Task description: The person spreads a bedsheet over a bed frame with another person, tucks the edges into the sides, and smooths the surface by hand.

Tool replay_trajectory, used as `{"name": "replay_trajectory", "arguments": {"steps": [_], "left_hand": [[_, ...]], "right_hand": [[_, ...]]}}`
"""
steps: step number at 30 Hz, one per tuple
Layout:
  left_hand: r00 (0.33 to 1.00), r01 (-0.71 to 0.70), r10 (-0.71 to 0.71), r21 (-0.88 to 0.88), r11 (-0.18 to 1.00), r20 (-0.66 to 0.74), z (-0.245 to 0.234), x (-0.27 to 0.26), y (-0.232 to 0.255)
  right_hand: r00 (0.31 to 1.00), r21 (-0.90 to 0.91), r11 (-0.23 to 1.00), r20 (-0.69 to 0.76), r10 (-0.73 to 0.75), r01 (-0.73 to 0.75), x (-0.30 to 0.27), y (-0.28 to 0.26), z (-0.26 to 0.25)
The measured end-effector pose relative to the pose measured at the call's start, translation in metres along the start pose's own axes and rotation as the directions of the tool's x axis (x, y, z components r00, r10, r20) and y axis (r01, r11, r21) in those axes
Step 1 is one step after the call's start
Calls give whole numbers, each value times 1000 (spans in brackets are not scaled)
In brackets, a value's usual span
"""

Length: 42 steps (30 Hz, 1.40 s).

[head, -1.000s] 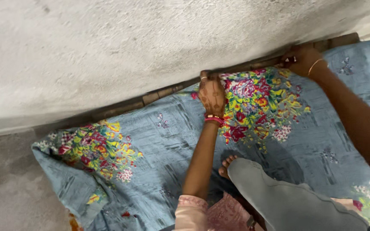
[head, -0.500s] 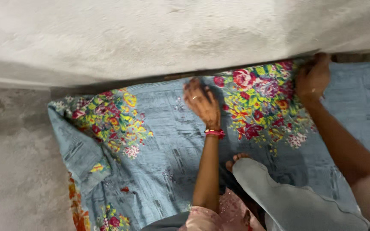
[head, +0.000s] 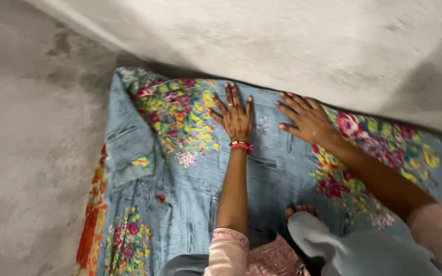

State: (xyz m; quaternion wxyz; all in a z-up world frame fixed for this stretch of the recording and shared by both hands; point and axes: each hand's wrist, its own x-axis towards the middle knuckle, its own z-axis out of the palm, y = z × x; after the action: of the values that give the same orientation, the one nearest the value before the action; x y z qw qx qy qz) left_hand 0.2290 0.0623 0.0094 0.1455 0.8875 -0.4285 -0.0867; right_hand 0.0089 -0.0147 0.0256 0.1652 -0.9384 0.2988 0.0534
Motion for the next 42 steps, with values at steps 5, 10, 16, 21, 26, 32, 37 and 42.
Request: {"name": "replay_trajectory", "arguments": {"steps": [5, 10, 16, 21, 26, 32, 37, 42], "left_hand": [[966, 221, -210, 57, 974, -151, 0, 0, -45], [750, 611, -629, -150, 777, -204, 1, -13, -61], [800, 593, -592, 30, 805, 99, -17, 18, -98], [834, 293, -314, 118, 949, 454, -102, 93, -196], [951, -52, 77, -92, 994, 298, -231, 42, -263], [812, 231, -339, 273, 934, 474, -304, -108, -273], [796, 460, -493, 176, 870, 352, -199, -185, -271], [815, 509, -513, 91, 856, 269, -145, -181, -245]], "right_hand": [[999, -451, 892, -32, 6, -20, 5, -37, 9], [966, -209, 943, 49, -254, 258, 49, -76, 10], [940, -196, 928, -69, -335, 316, 64, -68, 20], [810, -180, 888, -364, -460, 423, 74, -52, 55], [722, -568, 786, -436, -538, 243, 90, -41, 71], [843, -502, 826, -302, -445, 256, 112, -36, 65], [923, -210, 950, -262, -281, 230, 162, -62, 60], [844, 149, 873, -374, -385, 464, 233, -184, -2]]}}
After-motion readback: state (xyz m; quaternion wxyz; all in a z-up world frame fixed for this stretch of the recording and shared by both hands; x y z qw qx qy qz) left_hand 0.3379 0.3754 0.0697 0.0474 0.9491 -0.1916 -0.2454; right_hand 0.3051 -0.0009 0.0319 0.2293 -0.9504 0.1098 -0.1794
